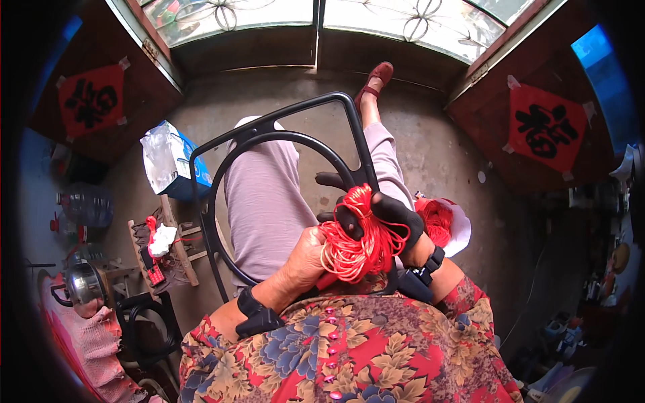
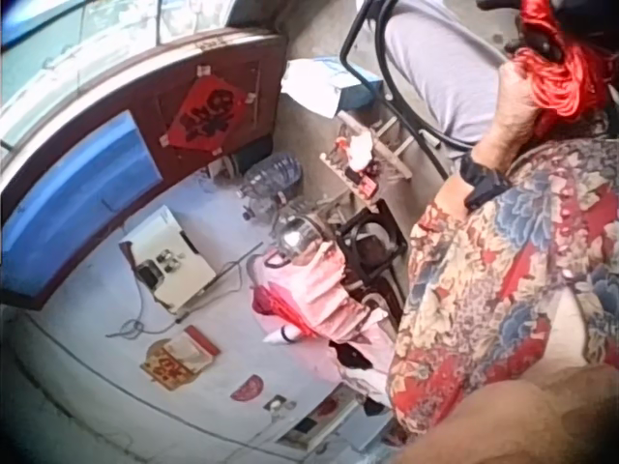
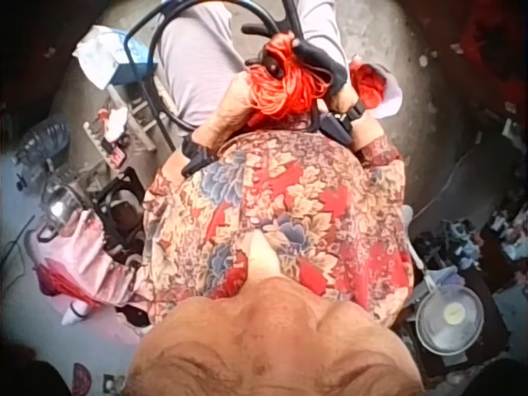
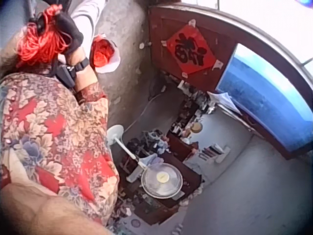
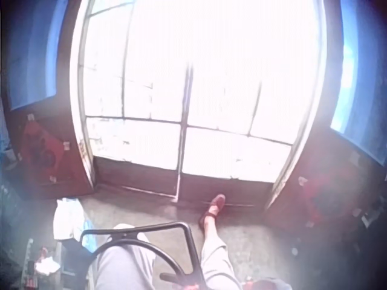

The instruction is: Wrapping a circular part of a black plastic furniture frame with red decorative string.

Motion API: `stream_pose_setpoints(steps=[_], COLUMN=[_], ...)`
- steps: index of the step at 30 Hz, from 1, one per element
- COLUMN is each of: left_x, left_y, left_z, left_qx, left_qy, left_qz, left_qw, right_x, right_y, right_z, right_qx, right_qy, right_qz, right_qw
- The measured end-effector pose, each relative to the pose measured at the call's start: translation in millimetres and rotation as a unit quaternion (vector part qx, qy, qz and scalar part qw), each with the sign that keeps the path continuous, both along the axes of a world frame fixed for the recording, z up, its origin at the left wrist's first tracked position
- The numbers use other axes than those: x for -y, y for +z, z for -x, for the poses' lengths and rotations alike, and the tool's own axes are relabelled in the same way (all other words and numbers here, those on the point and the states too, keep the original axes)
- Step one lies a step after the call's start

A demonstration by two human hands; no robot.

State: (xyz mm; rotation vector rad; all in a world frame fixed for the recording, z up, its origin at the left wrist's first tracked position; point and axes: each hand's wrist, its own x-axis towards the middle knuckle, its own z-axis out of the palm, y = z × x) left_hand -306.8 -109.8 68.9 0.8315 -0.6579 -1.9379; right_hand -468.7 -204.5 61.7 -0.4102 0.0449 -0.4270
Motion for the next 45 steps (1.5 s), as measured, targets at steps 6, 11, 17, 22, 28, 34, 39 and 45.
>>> stream_pose_setpoints(steps=[6,11,17,22,28,34,39,45], left_x=[2,7,6,8,11,16,18,12], left_y=[-6,-6,-11,10,4,10,14,6], left_z=[-1,-8,-6,-15,-11,-14,-17,-7], left_qx=[-0.034,-0.072,-0.062,-0.005,-0.041,-0.041,0.000,-0.069], left_qy=[0.069,0.069,0.070,0.030,0.024,0.017,-0.021,-0.055], left_qz=[-0.040,-0.103,-0.085,-0.074,-0.113,-0.126,-0.139,-0.191], left_qw=[0.996,0.990,0.992,0.997,0.992,0.991,0.990,0.977], right_x=[-15,-53,-68,-68,-58,-41,-6,8], right_y=[46,55,50,31,-27,-23,-3,4], right_z=[3,24,27,52,138,117,56,-2], right_qx=[-0.391,-0.579,-0.347,-0.369,-0.116,-0.444,-0.589,-0.385], right_qy=[-0.124,0.010,-0.134,-0.321,-0.347,-0.381,-0.348,-0.242], right_qz=[0.181,0.242,0.001,-0.034,-0.129,0.005,0.538,0.379], right_qw=[0.894,0.779,0.928,0.872,0.922,0.811,0.493,0.806])
